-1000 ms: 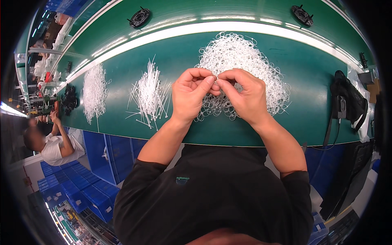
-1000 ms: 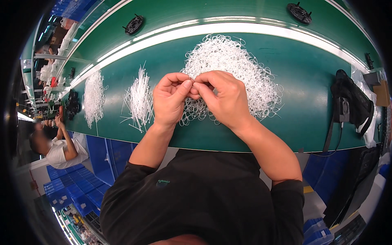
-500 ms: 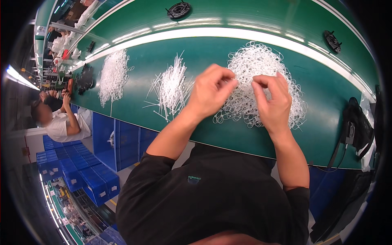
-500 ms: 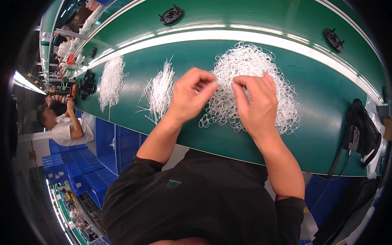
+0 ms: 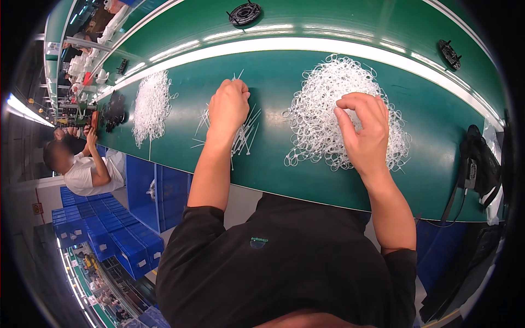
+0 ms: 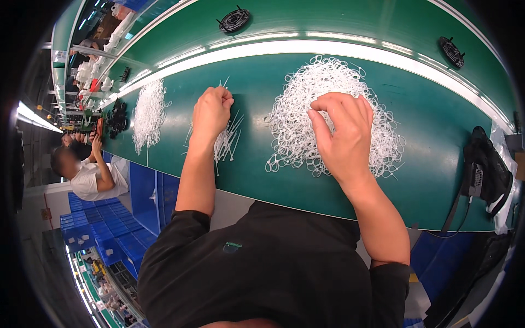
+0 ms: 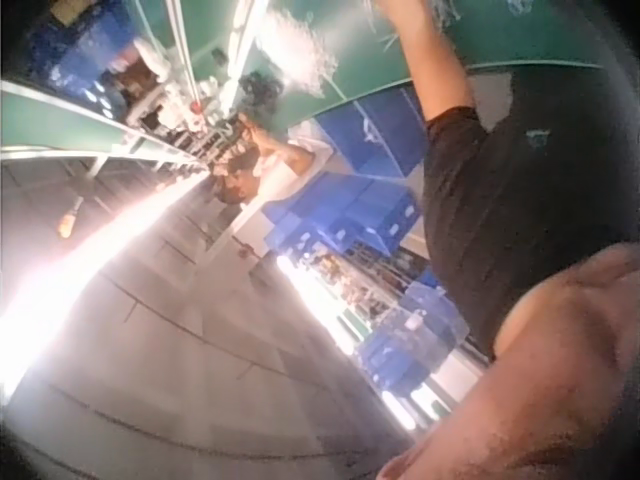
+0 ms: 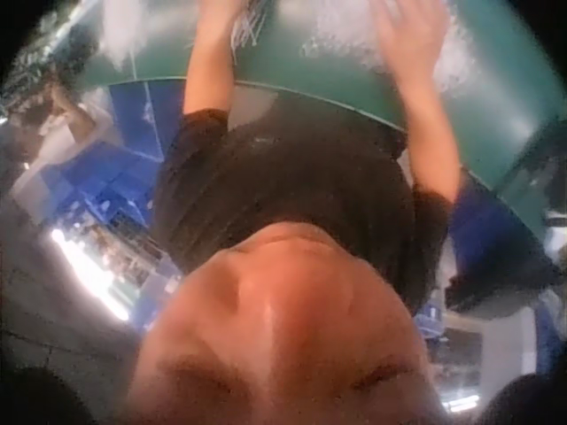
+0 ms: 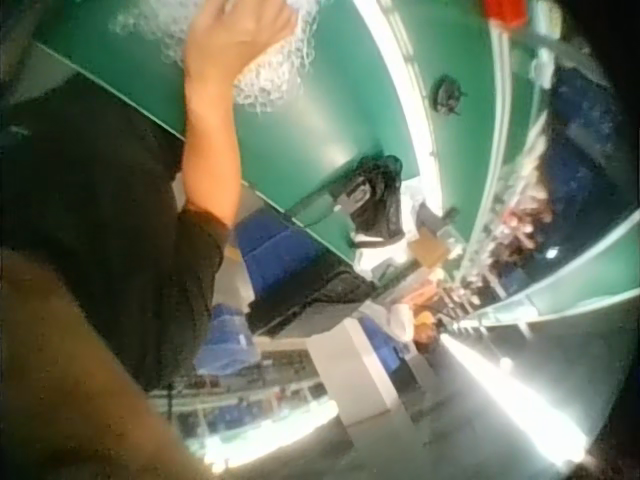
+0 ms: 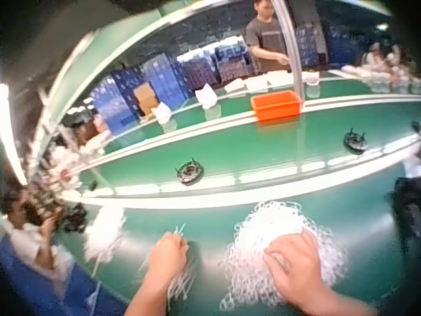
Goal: The person assembles small white electronic components on a green factory table. They pick up a white cable tie, thread it through a circular white device, and secure it by hand. The person repeats this process, handling multiple components and ties, while other workers are visible in the background.
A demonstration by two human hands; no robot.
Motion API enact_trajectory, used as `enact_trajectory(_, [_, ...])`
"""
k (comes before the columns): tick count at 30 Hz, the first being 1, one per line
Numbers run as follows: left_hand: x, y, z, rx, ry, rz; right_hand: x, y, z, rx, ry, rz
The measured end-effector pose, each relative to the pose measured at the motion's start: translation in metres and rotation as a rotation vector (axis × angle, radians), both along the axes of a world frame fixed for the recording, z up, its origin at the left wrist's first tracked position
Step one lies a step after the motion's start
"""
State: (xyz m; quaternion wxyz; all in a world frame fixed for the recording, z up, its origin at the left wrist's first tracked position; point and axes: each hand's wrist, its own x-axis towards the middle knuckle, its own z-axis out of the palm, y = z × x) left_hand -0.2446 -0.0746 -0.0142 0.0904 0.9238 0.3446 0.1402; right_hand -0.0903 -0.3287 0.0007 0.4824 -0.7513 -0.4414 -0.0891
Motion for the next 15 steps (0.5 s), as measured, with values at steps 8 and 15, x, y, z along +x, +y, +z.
enact_trajectory(8, [0.003, -0.004, 0.003, 0.000, -0.153, -0.078, -0.002, 0.001, 0.001, 0.021, -0.020, 0.048])
enact_trajectory(15, [0.011, -0.039, 0.053, -0.814, -0.615, -0.226, -0.007, 0.003, 0.004, 0.147, -0.012, 0.175])
